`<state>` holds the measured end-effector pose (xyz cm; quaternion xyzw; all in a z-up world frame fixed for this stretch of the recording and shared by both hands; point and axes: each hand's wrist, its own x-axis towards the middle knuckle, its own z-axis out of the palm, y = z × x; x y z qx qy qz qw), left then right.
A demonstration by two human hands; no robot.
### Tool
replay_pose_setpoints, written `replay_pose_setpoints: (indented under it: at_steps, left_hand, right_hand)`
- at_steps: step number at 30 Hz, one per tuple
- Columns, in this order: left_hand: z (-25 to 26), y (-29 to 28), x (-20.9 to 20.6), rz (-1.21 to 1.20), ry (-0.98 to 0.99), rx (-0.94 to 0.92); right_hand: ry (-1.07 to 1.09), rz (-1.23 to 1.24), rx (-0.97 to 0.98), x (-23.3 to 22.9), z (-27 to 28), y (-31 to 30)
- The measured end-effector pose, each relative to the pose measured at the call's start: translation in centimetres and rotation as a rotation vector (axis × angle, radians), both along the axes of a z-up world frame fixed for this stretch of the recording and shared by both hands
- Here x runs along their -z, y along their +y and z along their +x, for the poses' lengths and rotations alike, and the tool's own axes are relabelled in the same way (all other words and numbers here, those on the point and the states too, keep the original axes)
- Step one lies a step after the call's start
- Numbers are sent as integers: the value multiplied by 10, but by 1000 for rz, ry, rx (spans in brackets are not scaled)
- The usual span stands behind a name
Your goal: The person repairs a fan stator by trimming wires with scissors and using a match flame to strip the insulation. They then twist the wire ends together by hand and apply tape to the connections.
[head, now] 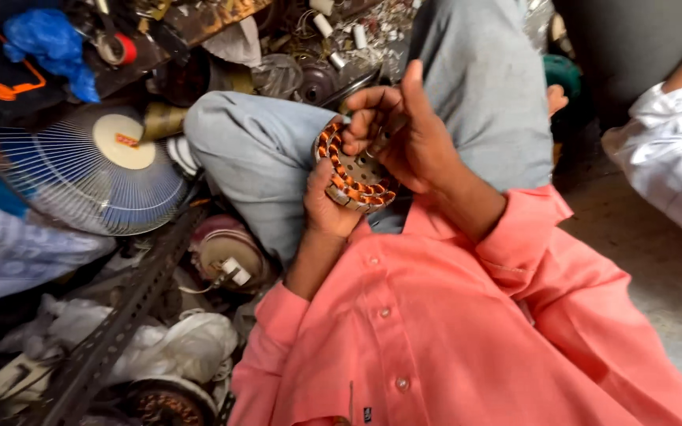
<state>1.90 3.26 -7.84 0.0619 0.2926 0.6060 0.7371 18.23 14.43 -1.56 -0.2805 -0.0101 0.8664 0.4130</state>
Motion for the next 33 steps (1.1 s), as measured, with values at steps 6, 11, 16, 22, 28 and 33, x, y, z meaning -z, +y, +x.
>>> replay_pose_setpoints:
  at_steps: [6, 11, 16, 22, 28, 33]
  left_hand:
    - [-4, 19, -53, 123, -24, -2]
    - [-21, 11, -68, 158, 368, -84]
    - [-31, -5, -58, 232, 566, -151]
    - [-45, -21, -59, 155, 521, -202]
    - [-45, -41, -27, -13, 159, -266]
    - [-37, -32, -63, -273, -127, -120]
  right_hand:
    - [-531, 747, 112, 13, 15, -26]
    - [-772, 1152, -68, -27, -2, -41]
    - [-788, 1230, -201, -31, -13, -62]
    - [-699, 823, -162, -4, 0, -59]
    - [-722, 674, -262, 24, -6, -56]
    - [-775, 691, -355, 22, -13, -55]
